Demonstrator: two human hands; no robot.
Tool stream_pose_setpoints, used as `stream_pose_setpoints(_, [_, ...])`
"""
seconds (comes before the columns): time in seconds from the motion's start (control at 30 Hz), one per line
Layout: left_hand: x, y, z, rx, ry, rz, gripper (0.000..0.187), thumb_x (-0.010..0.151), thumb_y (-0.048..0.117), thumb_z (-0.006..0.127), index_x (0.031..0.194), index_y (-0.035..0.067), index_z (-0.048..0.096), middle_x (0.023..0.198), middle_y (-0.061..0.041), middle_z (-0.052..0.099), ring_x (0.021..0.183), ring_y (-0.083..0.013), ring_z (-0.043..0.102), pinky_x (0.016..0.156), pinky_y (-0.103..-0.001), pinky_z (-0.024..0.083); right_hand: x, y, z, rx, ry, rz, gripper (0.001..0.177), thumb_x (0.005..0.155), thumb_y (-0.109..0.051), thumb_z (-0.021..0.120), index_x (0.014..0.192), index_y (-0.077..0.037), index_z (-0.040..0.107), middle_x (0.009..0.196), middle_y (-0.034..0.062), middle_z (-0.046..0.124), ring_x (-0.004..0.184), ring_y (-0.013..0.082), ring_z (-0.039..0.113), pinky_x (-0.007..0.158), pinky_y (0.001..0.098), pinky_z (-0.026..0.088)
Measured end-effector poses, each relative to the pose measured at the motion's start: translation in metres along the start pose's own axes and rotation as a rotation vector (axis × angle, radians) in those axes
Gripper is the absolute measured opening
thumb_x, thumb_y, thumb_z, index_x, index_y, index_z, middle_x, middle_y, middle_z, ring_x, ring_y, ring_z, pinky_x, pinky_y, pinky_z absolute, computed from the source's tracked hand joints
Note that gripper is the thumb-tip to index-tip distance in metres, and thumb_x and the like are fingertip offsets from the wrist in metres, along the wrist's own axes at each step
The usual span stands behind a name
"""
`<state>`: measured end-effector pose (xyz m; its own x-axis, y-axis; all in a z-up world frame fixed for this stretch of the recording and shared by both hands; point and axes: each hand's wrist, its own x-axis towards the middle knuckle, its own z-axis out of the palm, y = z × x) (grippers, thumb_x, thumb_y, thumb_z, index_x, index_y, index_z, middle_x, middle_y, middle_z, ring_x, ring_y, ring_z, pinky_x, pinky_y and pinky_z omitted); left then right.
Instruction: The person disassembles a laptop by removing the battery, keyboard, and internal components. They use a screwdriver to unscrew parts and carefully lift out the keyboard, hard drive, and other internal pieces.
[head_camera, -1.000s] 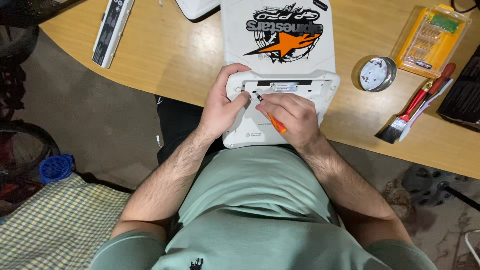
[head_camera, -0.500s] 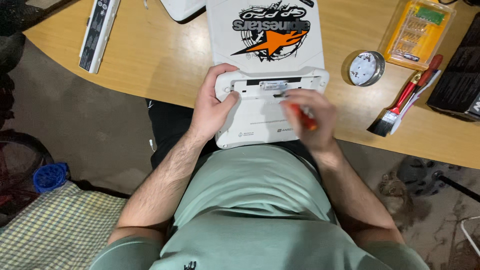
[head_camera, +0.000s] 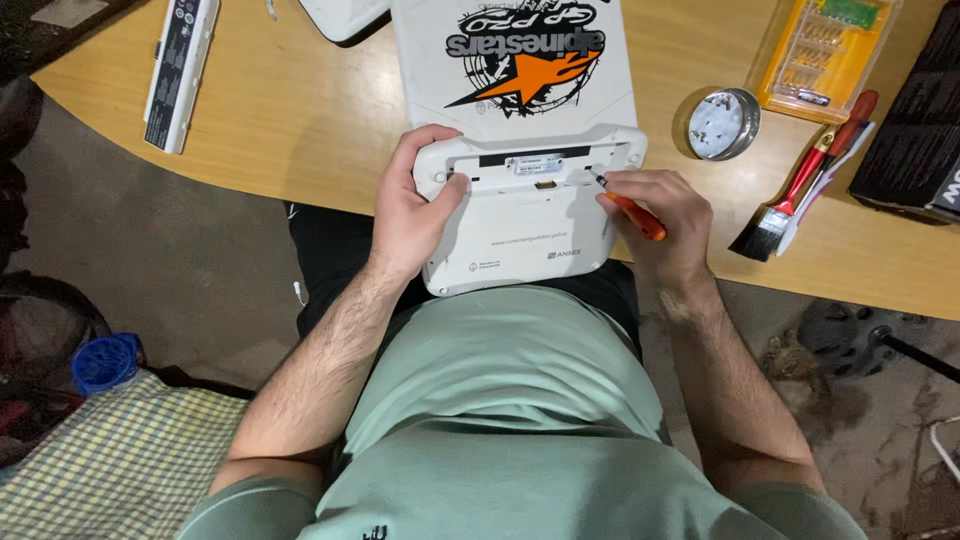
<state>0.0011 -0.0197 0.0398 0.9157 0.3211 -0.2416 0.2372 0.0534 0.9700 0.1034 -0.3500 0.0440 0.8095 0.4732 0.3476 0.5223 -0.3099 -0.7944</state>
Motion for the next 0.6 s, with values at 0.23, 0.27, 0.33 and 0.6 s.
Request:
stream_pose_setpoints(0.23, [0.003,0.009,0.001,0.018,-0.016,0.007,0.059,0.104,-0.009,0.073,0.158,0.016,0.072,0.139,-0.004,0.072,0.132,-0.0142,0.065,0.123,-0.044,0.06,-0.001,0.012,-0.001,-0.034,-0.039,-0.059,0.02,0.106,0.006,0.102,0.12,-0.004,0.093,0.117,0.017,0.094,0.106,0.0474,0.088,0.108,0.0657,0.066])
stream_pose_setpoints(0.27, [0.003,0.008,0.0,0.03,-0.017,0.006,0.06,0.104,-0.009,0.073,0.158,0.016,0.072,0.139,-0.005,0.072,0.132,-0.015,0.065,0.122,-0.045,0.06,-0.003,0.015,0.0,-0.044,-0.035,-0.071,0.017,0.108,0.002,0.101,0.12,-0.006,0.093,0.118,0.0145,0.094,0.107,0.0456,0.088,0.11,0.0645,0.065])
stream_pose_setpoints(0.33, [0.004,0.007,-0.001,0.043,-0.019,0.005,0.06,0.103,-0.009,0.073,0.158,0.016,0.072,0.139,-0.006,0.073,0.132,-0.0158,0.066,0.122,-0.045,0.06,-0.002,0.016,-0.001,-0.054,-0.03,-0.082,0.014,0.11,-0.002,0.1,0.121,-0.007,0.093,0.119,0.0121,0.095,0.108,0.0438,0.089,0.113,0.0632,0.063])
stream_pose_setpoints(0.6, [0.007,0.013,-0.003,0.081,-0.048,0.021,0.06,0.1,-0.008,0.072,0.155,0.016,0.073,0.134,-0.007,0.072,0.13,-0.0183,0.066,0.121,-0.047,0.06,0.001,0.02,-0.001,-0.062,-0.051,-0.109,0.011,0.112,-0.007,0.101,0.12,-0.009,0.093,0.119,0.0147,0.095,0.108,0.0442,0.09,0.123,0.0746,0.06])
